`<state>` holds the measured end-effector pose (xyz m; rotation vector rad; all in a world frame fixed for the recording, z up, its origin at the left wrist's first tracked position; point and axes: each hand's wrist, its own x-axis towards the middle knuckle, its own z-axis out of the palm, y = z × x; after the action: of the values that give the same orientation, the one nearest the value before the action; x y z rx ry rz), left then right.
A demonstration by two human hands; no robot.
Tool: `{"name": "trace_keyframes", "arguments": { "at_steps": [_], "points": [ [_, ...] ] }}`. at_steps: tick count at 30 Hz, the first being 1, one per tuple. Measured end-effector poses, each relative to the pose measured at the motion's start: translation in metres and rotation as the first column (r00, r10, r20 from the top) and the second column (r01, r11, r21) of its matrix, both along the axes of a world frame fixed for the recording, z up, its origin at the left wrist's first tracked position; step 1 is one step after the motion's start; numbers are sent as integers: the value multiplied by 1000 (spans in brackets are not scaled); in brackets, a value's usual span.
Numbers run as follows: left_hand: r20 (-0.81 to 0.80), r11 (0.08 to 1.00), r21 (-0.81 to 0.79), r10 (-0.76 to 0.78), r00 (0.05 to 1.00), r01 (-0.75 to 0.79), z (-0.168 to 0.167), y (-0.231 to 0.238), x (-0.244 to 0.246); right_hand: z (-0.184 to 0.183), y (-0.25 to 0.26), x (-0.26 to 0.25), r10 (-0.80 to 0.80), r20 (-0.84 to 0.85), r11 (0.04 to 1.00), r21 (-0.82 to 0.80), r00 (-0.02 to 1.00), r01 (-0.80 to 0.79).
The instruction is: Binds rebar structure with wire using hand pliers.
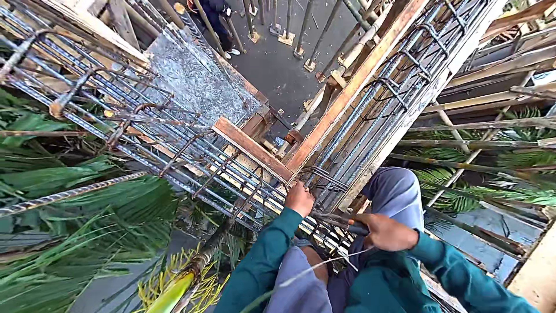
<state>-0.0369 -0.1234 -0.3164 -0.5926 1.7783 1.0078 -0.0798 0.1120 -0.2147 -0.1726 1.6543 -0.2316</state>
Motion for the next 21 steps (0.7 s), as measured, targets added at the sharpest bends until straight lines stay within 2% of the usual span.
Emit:
{"name": "trace_keyframes", "arguments": {
  "at_steps": [2, 3, 6, 8, 10, 13, 14, 16, 18, 21],
  "points": [
    [-15, 1000, -1, -4, 1000, 4, 6, -1, -3, -17, 11, -28, -62, -144, 997, 37, 988, 68],
    [-15, 1000, 3, -7, 1000, 7, 9, -1, 0, -21, 14, -32, -89, -159, 992, 77, 983, 102],
    [-19, 1000, -2, -2, 1000, 2, 15, -2, -4, -7, -6, -11, 14, -142, 983, 183, 990, 12],
    [-12, 1000, 3, -9, 1000, 9, 22, 0, 0, 3, -7, 0, 66, -72, 991, 123, 995, -57],
    [-17, 1000, 8, -16, 1000, 16, 28, 2, 2, -7, 5, -16, 30, -120, 998, 66, 992, -22],
    [-36, 1000, 4, -12, 999, 12, 34, 1, 1, -9, 6, -16, -19, -224, 989, 141, 974, 52],
    [-37, 1000, 2, -7, 999, 7, 35, 0, -2, -2, 3, -4, -7, -203, 985, 169, 979, 42],
    [-14, 1000, -2, -10, 1000, 10, 34, 4, 5, 19, 13, 26, -29, -92, 992, 116, 995, 40],
    [-9, 1000, -20, -12, 1000, 12, 28, 4, 1, 29, 25, 32, -63, -47, 998, 15, 997, 63],
    [-7, 1000, -28, 7, 1000, -7, 17, 8, 4, 16, 23, 26, -334, -173, 938, -151, 926, 311]
  ]
}}
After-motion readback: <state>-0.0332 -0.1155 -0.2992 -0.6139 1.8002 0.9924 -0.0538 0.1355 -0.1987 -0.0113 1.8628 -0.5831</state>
